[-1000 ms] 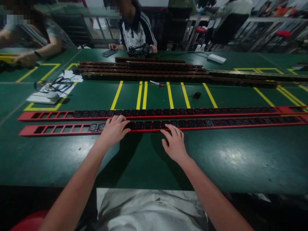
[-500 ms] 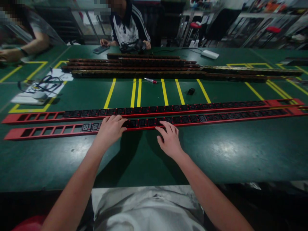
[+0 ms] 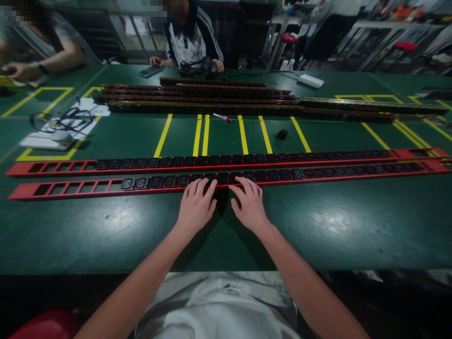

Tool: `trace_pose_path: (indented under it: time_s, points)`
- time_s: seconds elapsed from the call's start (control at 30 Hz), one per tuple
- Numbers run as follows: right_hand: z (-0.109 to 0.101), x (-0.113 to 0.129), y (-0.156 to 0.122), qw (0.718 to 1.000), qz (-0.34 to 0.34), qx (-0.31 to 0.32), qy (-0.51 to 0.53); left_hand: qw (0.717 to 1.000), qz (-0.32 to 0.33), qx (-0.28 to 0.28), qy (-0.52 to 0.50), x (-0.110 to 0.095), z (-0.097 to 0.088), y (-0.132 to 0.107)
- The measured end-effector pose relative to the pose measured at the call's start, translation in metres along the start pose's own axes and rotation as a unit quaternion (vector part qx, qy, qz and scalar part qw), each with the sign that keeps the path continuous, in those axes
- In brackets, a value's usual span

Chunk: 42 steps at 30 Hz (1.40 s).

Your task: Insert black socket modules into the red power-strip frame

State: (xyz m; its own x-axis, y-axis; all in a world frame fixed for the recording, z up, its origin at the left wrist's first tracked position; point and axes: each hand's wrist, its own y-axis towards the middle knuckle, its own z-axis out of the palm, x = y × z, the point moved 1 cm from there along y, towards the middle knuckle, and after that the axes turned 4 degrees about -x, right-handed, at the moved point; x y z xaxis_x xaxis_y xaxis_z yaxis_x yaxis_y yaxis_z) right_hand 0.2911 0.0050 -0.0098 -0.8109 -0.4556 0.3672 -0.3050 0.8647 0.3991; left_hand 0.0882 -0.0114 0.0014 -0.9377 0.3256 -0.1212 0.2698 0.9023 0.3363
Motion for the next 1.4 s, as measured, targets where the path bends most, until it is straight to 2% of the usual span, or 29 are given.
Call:
trace_pose_path:
  time_s: [0.2, 0.63, 1.1, 1.17, 1.3, 1.4]
  points:
    - [0.000, 0.000, 0.000, 1.000, 0.002, 0.002, -0.005, 1.000, -0.012, -0.003, 0.008, -0.006, -0.002, 0.005]
    - [0.001, -0.002, 0.000, 1.000, 0.004, 0.000, -0.009, 1.000, -0.015, -0.001, -0.015, -0.007, -0.002, -0.005]
    - [0.002, -0.003, 0.000, 1.000, 0.002, -0.001, -0.016, 0.999, -0.004, -0.004, -0.049, 0.006, -0.004, 0.002]
    - [0.002, -0.003, 0.000, 1.000, 0.001, -0.002, -0.014, 0.999, -0.028, -0.021, -0.034, 0.009, -0.006, 0.001]
    - [0.003, -0.005, -0.001, 1.000, -0.007, -0.012, -0.010, 0.991, -0.121, -0.053, 0.006, 0.021, -0.010, 0.000]
    - [0.004, -0.005, -0.001, 1.000, -0.011, -0.017, -0.009, 0.989, -0.137, -0.053, 0.008, 0.028, -0.012, 0.000]
